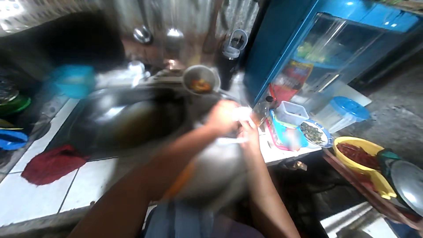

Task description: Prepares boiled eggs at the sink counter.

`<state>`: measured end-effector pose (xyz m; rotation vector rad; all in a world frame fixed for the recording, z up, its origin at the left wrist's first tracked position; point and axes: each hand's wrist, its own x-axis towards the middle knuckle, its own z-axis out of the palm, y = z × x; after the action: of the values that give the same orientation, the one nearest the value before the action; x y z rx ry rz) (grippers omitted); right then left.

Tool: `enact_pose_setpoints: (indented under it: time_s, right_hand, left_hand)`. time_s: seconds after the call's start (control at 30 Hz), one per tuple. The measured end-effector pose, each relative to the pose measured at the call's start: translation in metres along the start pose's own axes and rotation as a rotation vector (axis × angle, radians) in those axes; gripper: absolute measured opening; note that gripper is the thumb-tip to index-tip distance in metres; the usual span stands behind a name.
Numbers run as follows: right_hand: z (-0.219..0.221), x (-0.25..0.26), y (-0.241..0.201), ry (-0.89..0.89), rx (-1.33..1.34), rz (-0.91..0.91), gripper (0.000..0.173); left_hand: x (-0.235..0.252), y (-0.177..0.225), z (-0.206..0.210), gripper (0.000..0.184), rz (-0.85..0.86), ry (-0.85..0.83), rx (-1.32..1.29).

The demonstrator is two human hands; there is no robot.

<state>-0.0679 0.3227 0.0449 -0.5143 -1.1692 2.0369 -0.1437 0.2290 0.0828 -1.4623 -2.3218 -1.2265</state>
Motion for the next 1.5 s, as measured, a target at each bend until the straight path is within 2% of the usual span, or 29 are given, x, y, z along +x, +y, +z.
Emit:
enact_pose_setpoints:
  time_s: [0.1,0.17,0.27,0.33,0.4,0.53,0.63,0.73,0.87,1.0,1.07,1.13,1.2,1.27,1.5]
  right_hand:
    - [-0.005,0.003,-0.003,-0.039,-0.055,0.025,0.029]
    - [-0.011,0.007,-0.004,-0.046,-0.144,0.031,0.030]
    - [-0.018,0.013,-0.005,-0.057,-0.230,0.042,0.016]
    - [-0.022,0.013,-0.006,-0.103,-0.279,0.051,0.012]
    - [-0.023,0.012,-0.009,-0.158,-0.334,0.060,0.012]
    - [-0.020,0.012,-0.013,-0.188,-0.369,0.119,0.010]
    - [-0.014,0.012,-0.016,-0.144,-0.338,0.209,0.013]
    - [-0.012,0.012,-0.017,-0.132,-0.315,0.252,0.016]
    - [-0.014,0.014,-0.014,-0.161,-0.283,0.222,0.017]
    - [-0.015,0.015,-0.012,-0.150,-0.242,0.168,0.020]
    - [-0.016,0.017,-0.010,-0.154,-0.248,0.125,0.020]
    - [-0.018,0.020,-0.009,-0.161,-0.262,0.092,0.024]
    - [-0.017,0.020,-0.007,-0.156,-0.272,0.079,0.029]
    - [-0.016,0.020,-0.006,-0.150,-0.268,0.077,0.029]
    - [-0.010,0.016,-0.007,-0.110,-0.216,0.123,0.020]
  left_hand:
    - [0.016,-0.002,-0.019,0.028,-0.221,-0.240,-0.090]
    - [0.021,-0.009,-0.024,0.030,-0.226,-0.270,-0.135]
    - [0.022,-0.021,-0.025,0.032,0.094,-0.277,-0.216]
    - [0.024,-0.028,-0.023,0.032,0.278,-0.353,-0.202]
    - [0.026,-0.030,-0.024,0.028,0.346,-0.413,-0.166]
    - [0.026,-0.033,-0.021,0.021,0.479,-0.406,-0.107]
    - [0.023,-0.026,-0.022,0.025,0.396,-0.470,-0.017]
    - [0.021,-0.024,-0.022,0.023,0.293,-0.428,-0.051]
    - [0.022,-0.024,-0.020,0.020,0.227,-0.344,-0.090]
    - [0.026,-0.021,-0.025,0.033,-0.086,-0.396,-0.087]
    - [0.023,-0.032,-0.021,0.032,-0.043,-0.348,-0.219]
    - [0.021,-0.040,-0.015,0.031,0.082,-0.314,-0.312]
    - [0.019,-0.042,-0.011,0.026,0.204,-0.276,-0.298]
    - [0.016,-0.039,-0.010,0.024,0.257,-0.231,-0.256]
    - [0.018,-0.028,-0.017,0.024,0.174,-0.284,-0.192]
